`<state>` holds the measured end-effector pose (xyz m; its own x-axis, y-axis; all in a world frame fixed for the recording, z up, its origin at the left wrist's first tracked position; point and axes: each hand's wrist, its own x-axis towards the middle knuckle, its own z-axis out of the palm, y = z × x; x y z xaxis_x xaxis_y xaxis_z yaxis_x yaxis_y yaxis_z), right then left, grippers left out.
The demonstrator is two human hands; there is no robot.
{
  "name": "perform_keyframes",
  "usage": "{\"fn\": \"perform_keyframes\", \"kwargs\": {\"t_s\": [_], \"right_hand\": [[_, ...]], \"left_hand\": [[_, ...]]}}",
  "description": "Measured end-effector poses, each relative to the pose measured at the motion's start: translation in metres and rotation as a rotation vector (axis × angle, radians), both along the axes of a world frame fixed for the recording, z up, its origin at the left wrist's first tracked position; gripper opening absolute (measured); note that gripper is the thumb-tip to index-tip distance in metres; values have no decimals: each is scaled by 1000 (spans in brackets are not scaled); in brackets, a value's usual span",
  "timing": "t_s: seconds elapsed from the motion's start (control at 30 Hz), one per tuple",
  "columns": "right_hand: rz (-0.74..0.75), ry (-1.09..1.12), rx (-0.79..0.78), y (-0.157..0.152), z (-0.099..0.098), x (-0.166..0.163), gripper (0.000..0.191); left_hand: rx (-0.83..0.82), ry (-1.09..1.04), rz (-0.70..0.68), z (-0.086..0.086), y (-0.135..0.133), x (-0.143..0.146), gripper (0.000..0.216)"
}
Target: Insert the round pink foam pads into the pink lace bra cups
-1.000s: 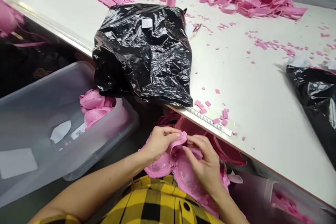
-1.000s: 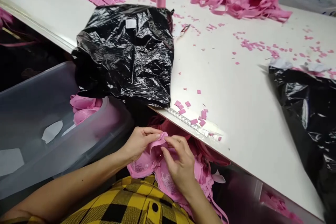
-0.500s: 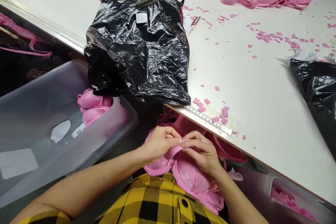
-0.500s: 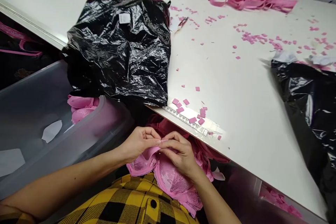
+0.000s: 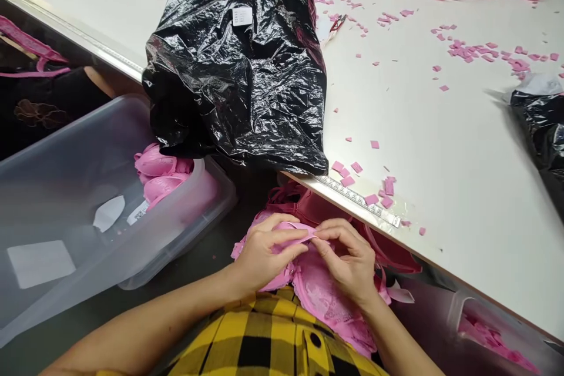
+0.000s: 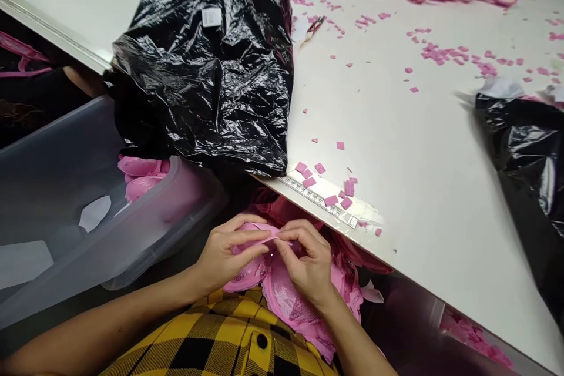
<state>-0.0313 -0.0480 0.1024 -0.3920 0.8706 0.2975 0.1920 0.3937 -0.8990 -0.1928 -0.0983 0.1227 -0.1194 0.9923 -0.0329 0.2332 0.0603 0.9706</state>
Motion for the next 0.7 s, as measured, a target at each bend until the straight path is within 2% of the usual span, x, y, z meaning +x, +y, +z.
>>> {"fn": "perform_keyframes", "kwargs": {"t_s": [0.1, 0.23, 0.33, 0.57, 0.7], "right_hand": [[-1, 53, 12, -4, -2, 2, 11], [-5, 84, -19, -6, -5, 3, 12], [25, 56, -68, -4, -5, 3, 10], [63, 24, -41, -1, -1, 7, 8], [104, 38, -65, -2, -2, 9, 9]], "left_hand": [[131, 42, 60, -5, -3, 3, 18], [323, 127, 52, -8, -2, 4, 18], [354, 208, 48, -9, 1, 2, 18], [486, 284, -250, -12, 9, -16, 13], [550, 400, -404, -14, 12, -25, 19]]}}
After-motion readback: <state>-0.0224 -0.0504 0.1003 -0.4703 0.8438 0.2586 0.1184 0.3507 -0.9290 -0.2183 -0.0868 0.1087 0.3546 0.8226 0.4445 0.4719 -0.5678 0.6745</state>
